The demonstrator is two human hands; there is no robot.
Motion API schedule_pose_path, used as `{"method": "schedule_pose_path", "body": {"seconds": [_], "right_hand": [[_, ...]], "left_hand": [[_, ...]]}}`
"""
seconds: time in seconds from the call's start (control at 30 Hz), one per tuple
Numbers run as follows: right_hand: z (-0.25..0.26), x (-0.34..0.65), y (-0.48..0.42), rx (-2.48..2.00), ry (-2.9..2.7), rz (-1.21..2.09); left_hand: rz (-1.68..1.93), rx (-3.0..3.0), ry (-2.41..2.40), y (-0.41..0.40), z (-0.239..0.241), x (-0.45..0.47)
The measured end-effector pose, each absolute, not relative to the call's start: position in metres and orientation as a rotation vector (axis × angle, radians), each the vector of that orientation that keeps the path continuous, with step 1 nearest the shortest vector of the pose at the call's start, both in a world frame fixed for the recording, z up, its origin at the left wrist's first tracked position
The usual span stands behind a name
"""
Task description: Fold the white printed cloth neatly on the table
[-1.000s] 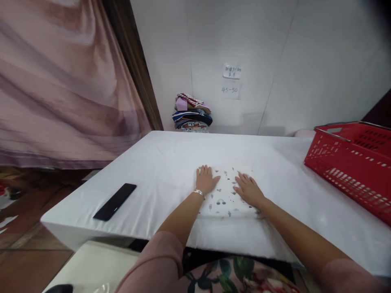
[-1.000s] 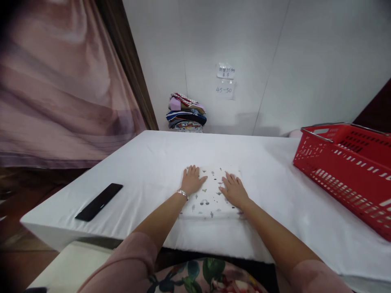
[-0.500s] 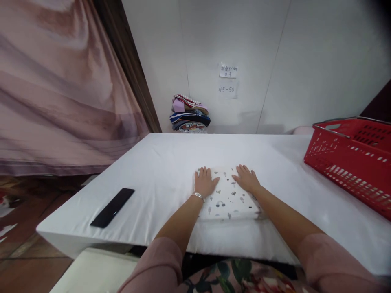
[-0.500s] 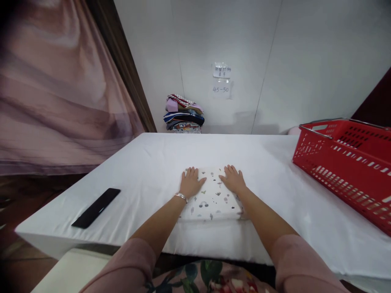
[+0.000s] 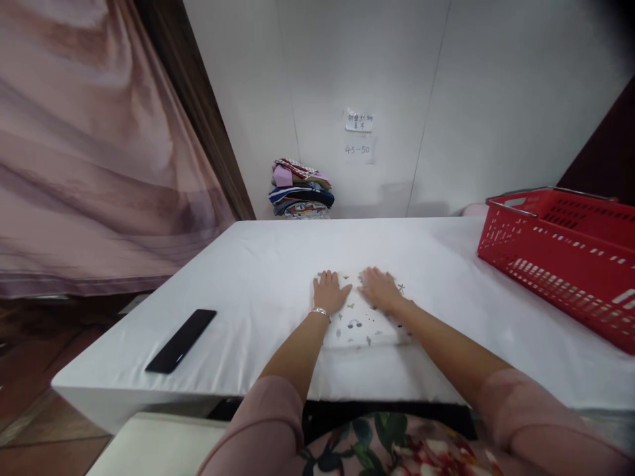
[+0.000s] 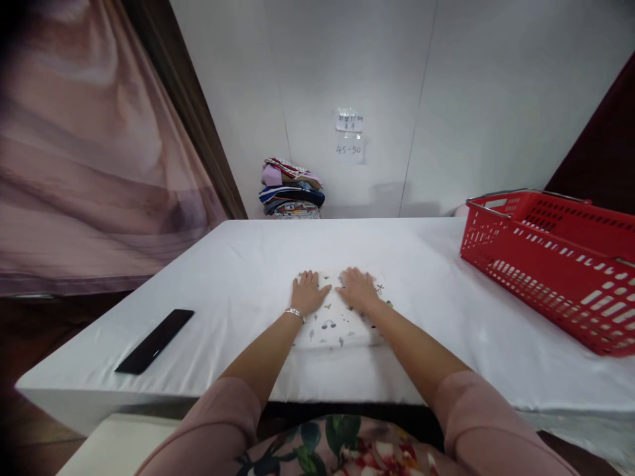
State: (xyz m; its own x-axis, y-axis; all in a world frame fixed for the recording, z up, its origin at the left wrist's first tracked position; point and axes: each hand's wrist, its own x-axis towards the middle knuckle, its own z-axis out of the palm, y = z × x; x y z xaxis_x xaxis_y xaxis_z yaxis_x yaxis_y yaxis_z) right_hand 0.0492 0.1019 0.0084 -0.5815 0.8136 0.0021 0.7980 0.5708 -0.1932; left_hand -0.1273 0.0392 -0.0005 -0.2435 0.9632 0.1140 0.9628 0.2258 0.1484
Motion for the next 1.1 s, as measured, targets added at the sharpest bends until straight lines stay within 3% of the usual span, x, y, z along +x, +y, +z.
{"method": "schedule_pose_path", "body": {"seconds": [0.2,0.57,0.8,1.1], "right_hand": [[0.009,0.051,0.081,-1.286,-2.745,0.373],[0.006,0.103,0.084,-1.467,-2.551,0.429],[-0.01,0.142,0.096,-1.684,-2.111,0.685],[0.01,0.142,0.1,-1.6,-2.071,0.956]], "left_hand": [[0.317,1.891,2.402,0.033,0.013,-0.13],[0.668,1.509,2.576,-0.004,0.018,-0.146],[0.612,1.314,2.486,-0.012,0.026,-0.153],[0.562,1.277,2.436,-0.01,0.027,-0.162]]}}
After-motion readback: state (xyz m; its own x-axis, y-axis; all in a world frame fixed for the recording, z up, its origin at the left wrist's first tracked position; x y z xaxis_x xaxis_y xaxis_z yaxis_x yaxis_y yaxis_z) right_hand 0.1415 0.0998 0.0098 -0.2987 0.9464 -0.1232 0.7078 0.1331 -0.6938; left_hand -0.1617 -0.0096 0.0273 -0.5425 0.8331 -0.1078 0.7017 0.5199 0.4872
